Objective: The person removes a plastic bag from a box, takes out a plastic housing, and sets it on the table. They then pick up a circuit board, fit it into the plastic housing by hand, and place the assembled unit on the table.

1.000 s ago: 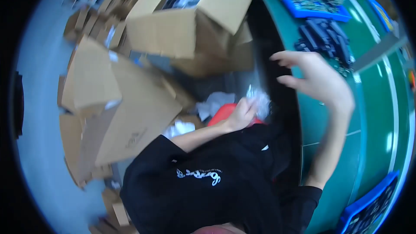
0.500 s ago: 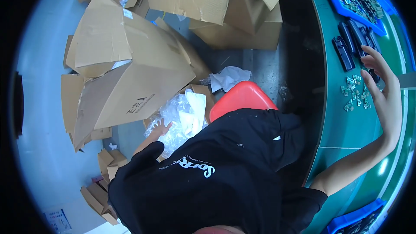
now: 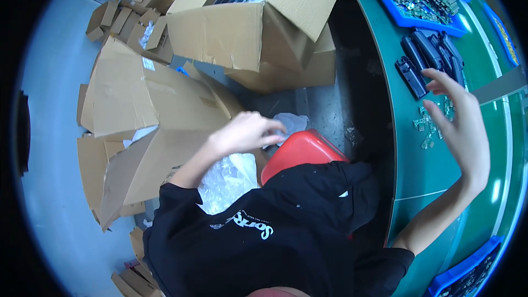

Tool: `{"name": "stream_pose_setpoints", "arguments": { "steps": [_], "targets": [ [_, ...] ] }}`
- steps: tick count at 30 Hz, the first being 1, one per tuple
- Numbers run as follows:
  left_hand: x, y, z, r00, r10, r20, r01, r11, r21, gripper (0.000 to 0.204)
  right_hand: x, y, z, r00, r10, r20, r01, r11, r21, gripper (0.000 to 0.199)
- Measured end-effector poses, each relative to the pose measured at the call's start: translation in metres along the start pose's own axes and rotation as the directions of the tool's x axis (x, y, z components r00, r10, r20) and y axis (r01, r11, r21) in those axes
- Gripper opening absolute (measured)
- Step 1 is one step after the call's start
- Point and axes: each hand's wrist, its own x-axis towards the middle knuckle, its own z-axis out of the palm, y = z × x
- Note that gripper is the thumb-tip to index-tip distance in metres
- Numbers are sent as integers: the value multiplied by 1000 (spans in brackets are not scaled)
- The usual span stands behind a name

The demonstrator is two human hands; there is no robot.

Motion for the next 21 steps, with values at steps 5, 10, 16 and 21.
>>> {"name": "stream_pose_setpoints", "arguments": {
  "steps": [5,10,16,21],
  "targets": [
    [87,-20,-166,577,335,-745,-175,942,287,20,34,-44,63,940,-284,187,249,950,188,25],
    [260,-188,-237,857,140,-496,210,784,584,44,47,-13,194,820,-443,363,458,888,49,12],
    [298,-331,-207,871,-478,-111,457,707,539,80,56,0,212,864,-341,371,268,935,234,14],
    [219,-340,-162,929,-349,-122,369,876,310,75,49,14,217,856,-218,469,115,964,239,17]
  ]
}}
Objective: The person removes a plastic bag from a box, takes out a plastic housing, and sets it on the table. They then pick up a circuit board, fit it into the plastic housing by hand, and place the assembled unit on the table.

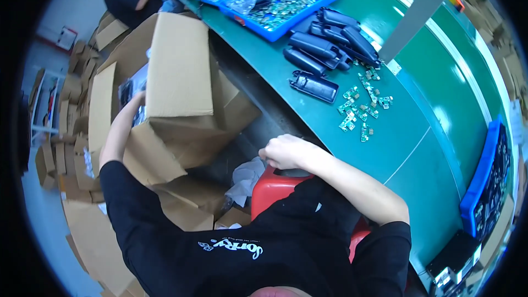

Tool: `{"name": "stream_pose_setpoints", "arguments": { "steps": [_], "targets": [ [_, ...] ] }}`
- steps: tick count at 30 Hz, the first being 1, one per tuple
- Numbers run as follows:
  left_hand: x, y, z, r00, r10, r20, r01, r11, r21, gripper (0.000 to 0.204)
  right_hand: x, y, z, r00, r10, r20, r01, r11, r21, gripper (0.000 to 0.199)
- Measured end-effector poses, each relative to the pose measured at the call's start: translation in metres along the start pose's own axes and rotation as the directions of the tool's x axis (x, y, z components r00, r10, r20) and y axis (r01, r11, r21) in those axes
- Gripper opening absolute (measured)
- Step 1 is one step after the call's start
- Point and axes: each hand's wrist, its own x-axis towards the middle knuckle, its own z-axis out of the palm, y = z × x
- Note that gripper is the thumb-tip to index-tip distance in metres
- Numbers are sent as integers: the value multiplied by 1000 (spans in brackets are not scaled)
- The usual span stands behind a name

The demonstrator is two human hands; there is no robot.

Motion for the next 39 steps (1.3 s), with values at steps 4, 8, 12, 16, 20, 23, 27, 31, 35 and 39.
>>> {"name": "stream_pose_setpoints", "arguments": {
  "steps": [4,8,12,16,20,23,27,31,35,39],
  "targets": [
    [-70,-13,-1,998,63,-11,-64,975,-214,71,-11,5,-2,994,106,37,-106,994,-3,18],
    [-83,-13,-45,999,30,-37,-42,914,-404,67,-4,9,11,998,66,-20,-66,998,11,20],
    [-72,48,-82,998,3,-55,-35,806,-590,64,-5,9,10,995,59,-84,-53,996,71,20],
    [-81,175,-89,997,-42,-63,-22,635,-772,62,-23,17,4,983,105,-151,-91,991,97,19],
    [114,82,-67,979,-6,203,91,906,-414,52,-8,2,-1,993,33,-113,-28,998,48,19],
    [147,48,-68,975,-84,206,115,983,-143,49,-7,8,-1,995,31,-95,-28,999,32,19],
    [114,17,-100,745,66,-664,-196,973,-124,43,3,-6,-6,992,-51,-111,55,998,36,18],
    [79,202,-138,500,73,-863,-657,681,-323,30,-5,14,-4,991,50,-127,-44,998,53,16],
    [11,369,-185,236,720,-653,-917,388,96,20,-6,5,-6,985,31,-170,-15,995,94,12],
    [52,466,-150,191,903,-386,-948,272,166,29,-5,4,-7,986,51,-161,-36,995,94,12]
  ]
}}
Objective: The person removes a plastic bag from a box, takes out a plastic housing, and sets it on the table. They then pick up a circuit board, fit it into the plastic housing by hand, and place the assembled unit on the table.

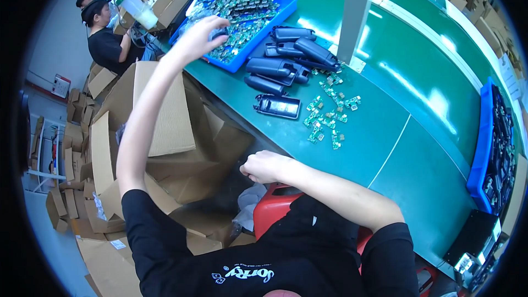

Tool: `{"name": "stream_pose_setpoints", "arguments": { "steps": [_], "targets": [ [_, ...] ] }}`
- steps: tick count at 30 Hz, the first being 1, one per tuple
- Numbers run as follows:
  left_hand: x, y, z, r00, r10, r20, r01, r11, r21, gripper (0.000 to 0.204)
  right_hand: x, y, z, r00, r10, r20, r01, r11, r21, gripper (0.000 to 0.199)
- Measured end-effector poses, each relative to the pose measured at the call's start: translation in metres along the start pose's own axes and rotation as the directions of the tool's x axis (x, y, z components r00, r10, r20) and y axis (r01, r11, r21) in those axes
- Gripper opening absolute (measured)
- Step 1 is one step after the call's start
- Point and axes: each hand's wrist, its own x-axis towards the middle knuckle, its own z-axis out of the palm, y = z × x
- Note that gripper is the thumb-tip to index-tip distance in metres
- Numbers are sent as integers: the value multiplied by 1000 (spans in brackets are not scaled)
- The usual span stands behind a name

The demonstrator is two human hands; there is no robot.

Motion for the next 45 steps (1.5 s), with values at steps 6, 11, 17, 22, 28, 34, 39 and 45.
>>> {"name": "stream_pose_setpoints", "arguments": {
  "steps": [6,11,17,22,28,34,39,45],
  "targets": [
    [33,-39,44,880,-398,261,265,865,427,49,0,3,1,999,-13,-46,14,1000,7,14],
    [28,-37,42,927,-338,163,223,846,485,53,-1,5,0,998,-10,-58,11,1000,16,15],
    [10,-12,27,959,146,-242,12,834,551,47,1,4,0,999,-36,-21,36,999,-3,19],
    [5,18,34,941,167,-293,-29,906,423,40,1,7,3,999,-34,-16,33,999,-21,19],
    [-1,30,65,948,208,-239,-100,912,398,34,-4,8,2,1000,-7,-5,7,999,-32,17],
    [-3,44,48,922,244,-302,-58,855,515,34,-2,3,1,1000,-12,19,12,999,-41,16],
    [-6,57,42,895,222,-387,-87,937,338,37,1,2,1,1000,0,18,1,999,-36,15],
    [-41,184,38,905,304,-296,-158,889,429,34,-1,11,5,1000,2,-27,-2,1000,-7,17]
  ]
}}
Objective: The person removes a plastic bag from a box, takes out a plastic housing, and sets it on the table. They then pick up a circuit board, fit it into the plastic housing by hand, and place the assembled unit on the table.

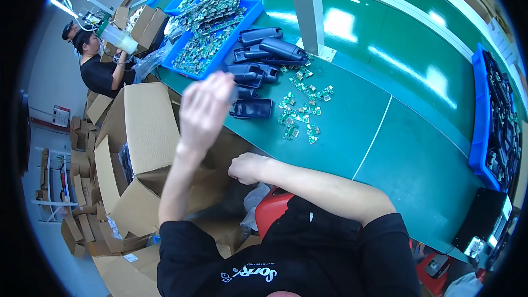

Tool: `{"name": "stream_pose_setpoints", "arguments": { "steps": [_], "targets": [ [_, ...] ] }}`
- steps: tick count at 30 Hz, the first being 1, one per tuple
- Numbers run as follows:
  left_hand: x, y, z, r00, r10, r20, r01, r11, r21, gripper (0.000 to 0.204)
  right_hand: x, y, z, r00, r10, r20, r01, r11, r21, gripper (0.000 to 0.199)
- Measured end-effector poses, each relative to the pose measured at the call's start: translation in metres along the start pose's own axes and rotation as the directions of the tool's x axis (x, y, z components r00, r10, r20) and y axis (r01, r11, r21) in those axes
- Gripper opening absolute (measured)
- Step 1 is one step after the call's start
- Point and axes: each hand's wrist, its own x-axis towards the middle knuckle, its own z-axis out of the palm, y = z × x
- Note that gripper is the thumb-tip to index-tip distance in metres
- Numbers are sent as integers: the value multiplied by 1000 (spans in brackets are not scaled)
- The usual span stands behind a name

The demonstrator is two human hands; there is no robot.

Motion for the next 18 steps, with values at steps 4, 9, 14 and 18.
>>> {"name": "stream_pose_setpoints", "arguments": {
  "steps": [4,9,14,18],
  "targets": [
    [-17,43,20,991,-78,107,77,997,10,45,5,5,8,1000,-15,-26,15,1000,22,15],
    [-25,58,69,982,-168,86,181,966,-183,47,5,9,19,997,-48,-68,48,999,2,15],
    [-19,49,76,988,-151,0,144,937,-320,57,2,2,11,999,-51,0,51,999,-9,14],
    [-5,51,83,996,-93,-14,81,924,-375,60,-3,-2,5,1000,-26,-10,25,999,-30,15]
  ]
}}
